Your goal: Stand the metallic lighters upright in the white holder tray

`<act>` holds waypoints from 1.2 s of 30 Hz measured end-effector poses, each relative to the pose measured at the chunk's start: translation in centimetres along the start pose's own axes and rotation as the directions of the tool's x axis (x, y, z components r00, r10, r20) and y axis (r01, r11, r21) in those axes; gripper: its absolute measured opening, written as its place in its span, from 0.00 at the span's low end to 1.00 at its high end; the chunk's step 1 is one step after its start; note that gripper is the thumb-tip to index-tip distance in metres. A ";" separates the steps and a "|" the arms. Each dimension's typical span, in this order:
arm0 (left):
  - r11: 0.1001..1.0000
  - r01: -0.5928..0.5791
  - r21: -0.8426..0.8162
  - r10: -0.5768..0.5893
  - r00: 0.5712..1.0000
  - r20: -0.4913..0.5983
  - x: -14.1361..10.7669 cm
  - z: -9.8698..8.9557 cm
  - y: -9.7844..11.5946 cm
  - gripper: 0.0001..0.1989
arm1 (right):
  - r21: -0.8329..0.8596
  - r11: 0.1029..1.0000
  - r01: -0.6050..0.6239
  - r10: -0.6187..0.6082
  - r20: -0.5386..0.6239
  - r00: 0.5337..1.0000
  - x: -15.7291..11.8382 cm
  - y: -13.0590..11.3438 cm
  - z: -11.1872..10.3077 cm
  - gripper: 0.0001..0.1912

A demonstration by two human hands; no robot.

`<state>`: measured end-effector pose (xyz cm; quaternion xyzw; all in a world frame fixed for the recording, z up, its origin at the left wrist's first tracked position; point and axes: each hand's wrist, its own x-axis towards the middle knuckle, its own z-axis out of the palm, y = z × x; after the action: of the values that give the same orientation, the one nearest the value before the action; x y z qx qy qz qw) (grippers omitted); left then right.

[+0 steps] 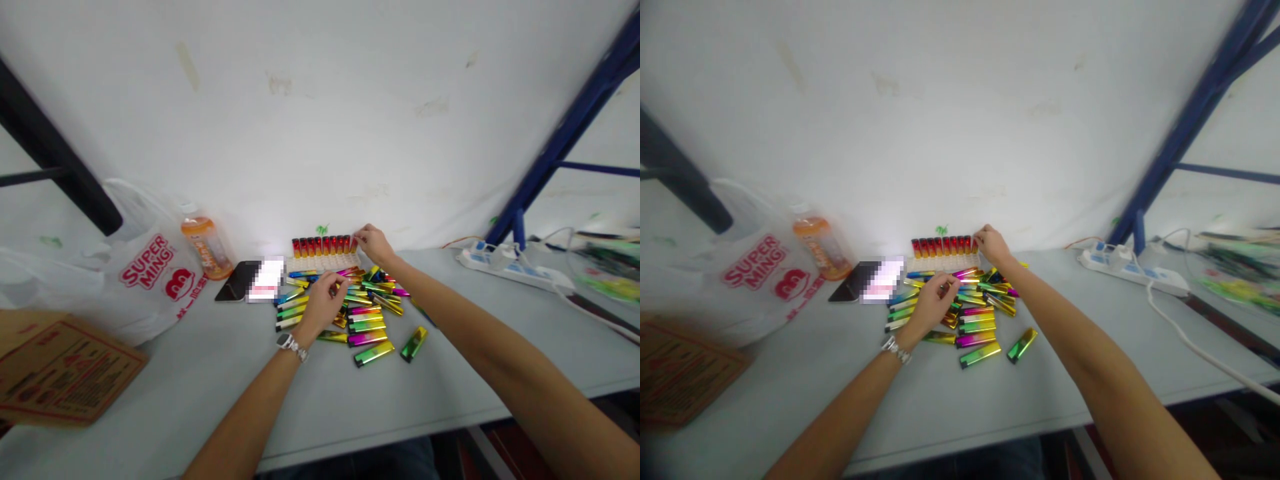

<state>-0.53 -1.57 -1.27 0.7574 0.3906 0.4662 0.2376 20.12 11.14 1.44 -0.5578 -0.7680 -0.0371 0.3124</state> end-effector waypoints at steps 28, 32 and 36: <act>0.982 -0.138 0.127 0.113 0.975 0.191 2.2 3.9 1.6 0.11 | -0.270 0.963 -0.020 0.112 0.330 0.937 -12.5 2.3 -9.5 0.13; 0.966 -0.197 0.170 0.161 0.965 0.209 3.4 6.0 1.7 0.11 | -0.319 0.948 0.022 0.111 0.395 0.912 -12.2 2.7 -9.8 0.12; 0.955 -0.188 0.227 0.137 0.965 0.224 4.4 7.7 1.6 0.10 | -0.354 0.934 0.051 0.101 0.398 0.912 -11.5 2.9 -9.1 0.15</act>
<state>8.07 1.09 -1.29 0.8548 0.3549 0.3513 0.1412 28.79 -1.11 1.92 -0.6102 -0.7895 -0.0539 0.0383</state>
